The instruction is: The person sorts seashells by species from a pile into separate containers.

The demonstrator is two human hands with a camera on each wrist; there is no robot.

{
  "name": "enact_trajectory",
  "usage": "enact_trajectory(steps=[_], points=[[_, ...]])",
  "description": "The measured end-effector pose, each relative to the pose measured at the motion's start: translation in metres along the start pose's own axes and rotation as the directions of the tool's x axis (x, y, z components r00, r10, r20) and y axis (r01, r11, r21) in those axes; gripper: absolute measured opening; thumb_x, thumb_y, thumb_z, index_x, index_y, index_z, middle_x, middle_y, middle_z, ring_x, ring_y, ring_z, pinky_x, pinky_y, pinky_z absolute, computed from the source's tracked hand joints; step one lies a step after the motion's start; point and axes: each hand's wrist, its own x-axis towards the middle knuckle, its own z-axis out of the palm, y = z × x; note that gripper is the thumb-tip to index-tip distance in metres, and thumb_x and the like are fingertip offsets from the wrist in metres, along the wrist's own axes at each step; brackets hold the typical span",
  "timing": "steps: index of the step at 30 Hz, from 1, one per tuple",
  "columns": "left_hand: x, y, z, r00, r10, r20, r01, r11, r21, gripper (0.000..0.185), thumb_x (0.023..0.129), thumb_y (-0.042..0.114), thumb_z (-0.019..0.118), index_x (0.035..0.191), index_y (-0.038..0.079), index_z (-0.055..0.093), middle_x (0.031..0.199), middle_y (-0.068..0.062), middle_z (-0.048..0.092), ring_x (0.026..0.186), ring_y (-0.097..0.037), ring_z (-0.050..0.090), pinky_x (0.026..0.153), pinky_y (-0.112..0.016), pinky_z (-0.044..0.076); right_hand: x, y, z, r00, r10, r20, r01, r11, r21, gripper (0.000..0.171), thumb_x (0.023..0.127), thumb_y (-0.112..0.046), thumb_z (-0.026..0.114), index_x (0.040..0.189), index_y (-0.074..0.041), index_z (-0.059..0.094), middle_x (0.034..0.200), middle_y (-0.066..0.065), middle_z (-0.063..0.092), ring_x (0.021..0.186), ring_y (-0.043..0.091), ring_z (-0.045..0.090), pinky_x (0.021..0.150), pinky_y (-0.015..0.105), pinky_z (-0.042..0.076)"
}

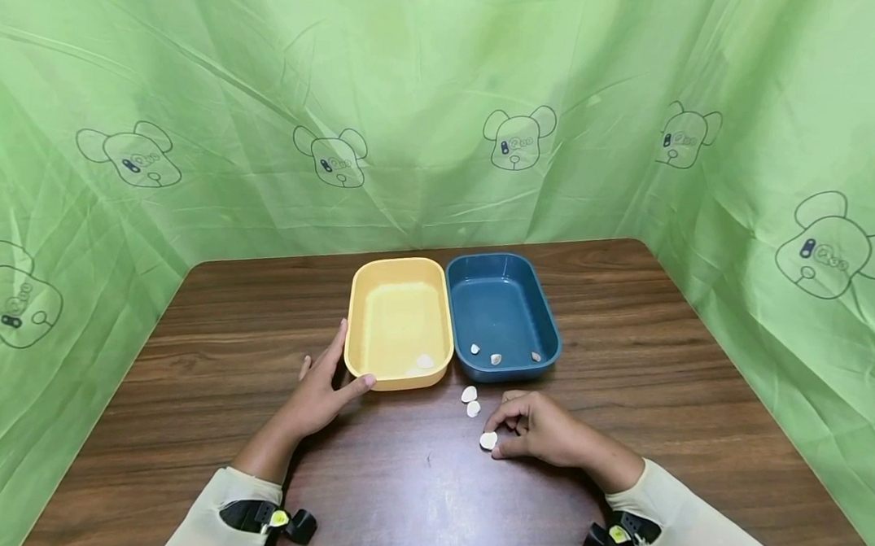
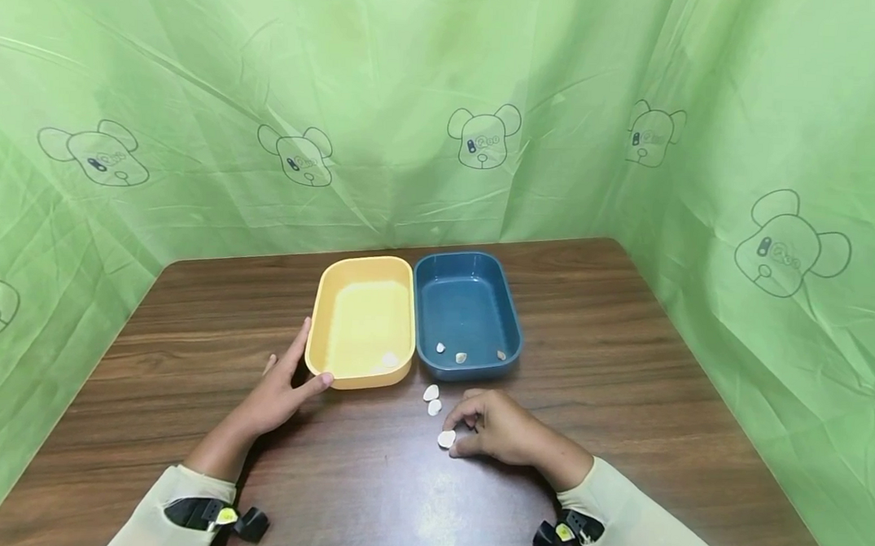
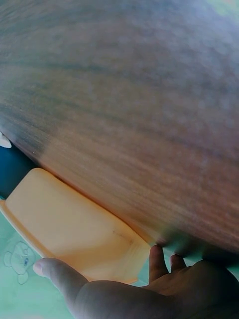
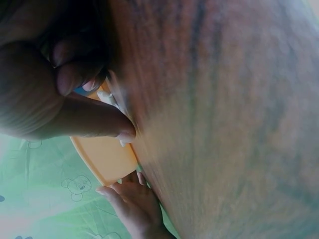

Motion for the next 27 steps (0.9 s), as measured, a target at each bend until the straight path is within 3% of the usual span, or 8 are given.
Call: enact_trajectory(steps=[15, 27], points=[[0.0001, -0.0008, 0.0007, 1.0, 0.001, 0.0, -0.001, 1.0, 0.004, 0.108, 0.104, 0.05, 0.072, 0.177, 0.033, -0.006, 0.185, -0.008, 0.009, 0.17, -0.044, 0.016, 0.124, -0.083, -0.012, 0.0, 0.0027, -0.0008, 1.0, 0.017, 0.016, -0.017, 0.999, 0.033, 0.021, 0.082, -0.012, 0.095, 0.099, -0.015, 0.085, 0.087, 0.013, 0.067, 0.074, 0.009, 0.056, 0.06, 0.018, 0.045], [-0.0003, 0.0003, 0.0006, 1.0, -0.005, 0.0, 0.005, 1.0, 0.001, 0.109, 0.103, 0.05, 0.073, 0.177, 0.031, -0.006, 0.185, -0.009, 0.01, 0.17, -0.044, 0.015, 0.123, -0.084, -0.012, -0.003, -0.0015, -0.0023, 1.0, -0.021, 0.02, 0.018, 0.991, 0.131, 0.018, 0.085, -0.009, 0.093, 0.1, -0.009, 0.084, 0.087, 0.025, 0.062, 0.059, -0.002, 0.052, 0.046, 0.018, 0.047]])
